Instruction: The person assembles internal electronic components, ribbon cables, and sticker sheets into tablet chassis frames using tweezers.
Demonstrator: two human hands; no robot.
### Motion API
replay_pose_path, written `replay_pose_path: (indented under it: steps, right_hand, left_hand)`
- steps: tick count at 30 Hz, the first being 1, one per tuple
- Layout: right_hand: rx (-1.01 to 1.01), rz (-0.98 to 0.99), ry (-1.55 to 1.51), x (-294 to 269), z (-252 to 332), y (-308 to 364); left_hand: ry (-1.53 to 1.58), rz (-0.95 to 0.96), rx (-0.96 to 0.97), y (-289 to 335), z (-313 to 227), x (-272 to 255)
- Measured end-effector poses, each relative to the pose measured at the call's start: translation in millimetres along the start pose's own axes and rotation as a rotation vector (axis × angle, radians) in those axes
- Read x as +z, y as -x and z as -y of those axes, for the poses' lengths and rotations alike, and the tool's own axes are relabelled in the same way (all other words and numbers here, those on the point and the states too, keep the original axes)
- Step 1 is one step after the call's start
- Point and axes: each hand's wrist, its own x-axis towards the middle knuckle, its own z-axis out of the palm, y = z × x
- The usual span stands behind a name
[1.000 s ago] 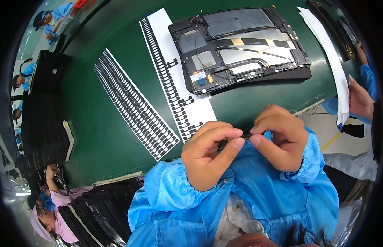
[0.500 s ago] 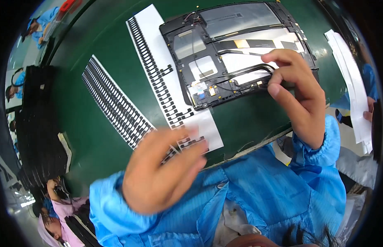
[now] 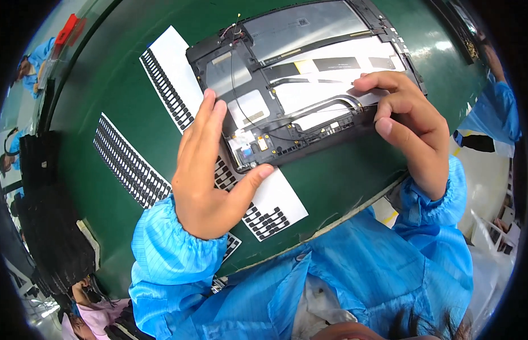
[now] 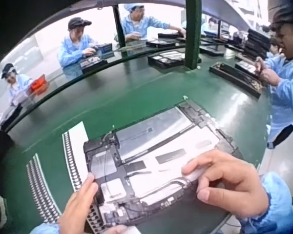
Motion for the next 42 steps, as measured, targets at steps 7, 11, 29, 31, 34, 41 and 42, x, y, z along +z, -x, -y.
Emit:
replay_pose_path:
  steps: [7, 11, 29, 31, 34, 41, 42]
  right_hand:
    - [-0.071, 0.033, 0.179, 15.5, -1.5, -9.5]
    - [-0.089, 0.045, 0.245, 21.7, -1.4, -11.1]
    - [-0.099, -0.016, 0.276, 32.2, 1.8, -9.9]
    - [-0.085, -0.013, 0.286, 32.1, 3.3, -8.5]
    - [-0.124, -0.015, 0.308, 33.2, 0.8, -9.8]
    - [-0.17, -0.003, 0.368, 35.8, -0.1, -12.2]
    - [-0.173, -0.005, 0.363, 35.7, -0.2, -11.7]
  left_hand:
    - [-0.013, 0.006, 0.03, -2.5, 0.5, 2.3]
    - [-0.16, 0.033, 0.034, 3.2, -5.4, -1.3]
    - [-0.045, 0.073, 0.455, -14.2, -16.2, -0.1]
    - [-0.031, 0.075, 0.456, -9.5, -9.6, 6.3]
    - [-0.025, 0.053, 0.465, -8.7, -9.4, 9.1]
    - [-0.066, 0.121, 0.321, -7.1, -15.1, 6.1]
    - [-0.068, 0.118, 0.347, -6.4, -13.4, 6.7]
